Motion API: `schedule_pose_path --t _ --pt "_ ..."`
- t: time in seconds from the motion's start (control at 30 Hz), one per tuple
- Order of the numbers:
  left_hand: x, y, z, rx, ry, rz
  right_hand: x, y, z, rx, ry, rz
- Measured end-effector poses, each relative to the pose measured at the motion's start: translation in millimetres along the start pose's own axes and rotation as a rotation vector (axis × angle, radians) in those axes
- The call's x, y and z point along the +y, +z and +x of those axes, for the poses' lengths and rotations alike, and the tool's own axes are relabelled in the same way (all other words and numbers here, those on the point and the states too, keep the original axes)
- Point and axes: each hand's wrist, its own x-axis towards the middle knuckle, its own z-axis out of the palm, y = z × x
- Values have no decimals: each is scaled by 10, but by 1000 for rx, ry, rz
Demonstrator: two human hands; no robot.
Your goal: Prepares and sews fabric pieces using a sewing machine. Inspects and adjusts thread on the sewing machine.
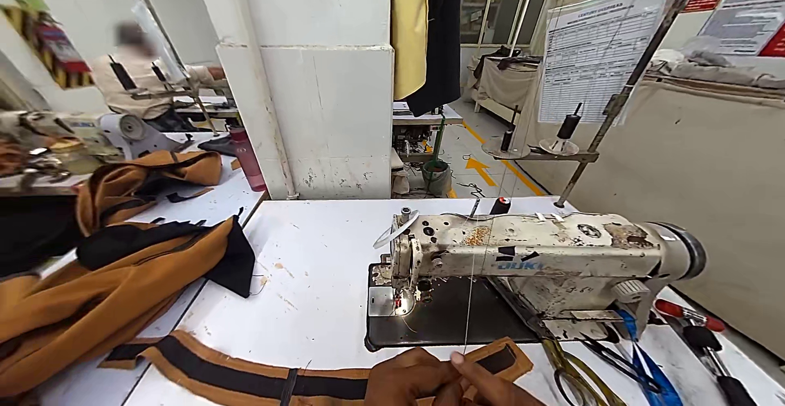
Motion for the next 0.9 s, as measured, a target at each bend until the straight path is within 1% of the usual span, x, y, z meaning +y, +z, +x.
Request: schedule_pose_path --t 0.03,0.1,0.17,0.23,0.3,0.33,0.4,0.43,0.5,0.57,0.63,0.8,0.9 --pt "61 -38 6 9 49 97 13 -54 97 -62 -23 30" --pt "154 -90 27 45 108 247 28 -100 236 -102 -18 94" --pt "203 -119 80 84 153 357 46 -86 326 -58 21 147" --pt "207 -101 143 143 199 433 44 -73 391 4 70 122" --pt "175 -47 210 238 234 433 42 -52 447 78 110 85" --pt "153 -13 244 293 244 393 39 -28 472 123 130 100" --pt "117 72 308 371 235 206 30 27 514 232 222 225" --pt "114 121 346 380 199 60 24 45 544 289 303 336" --pt "153 216 414 369 60 -285 5 58 630 381 475 610" --pt "160 277 461 374 -19 -481 34 52 678 410 551 805" --pt "98 283 474 354 4 -516 94 44 669 401 558 883" --pt "-53 227 448 312 124 -406 153 -67 649 306 619 958" --pt "-66 214 468 318 160 -368 203 -63 659 300 636 1048"
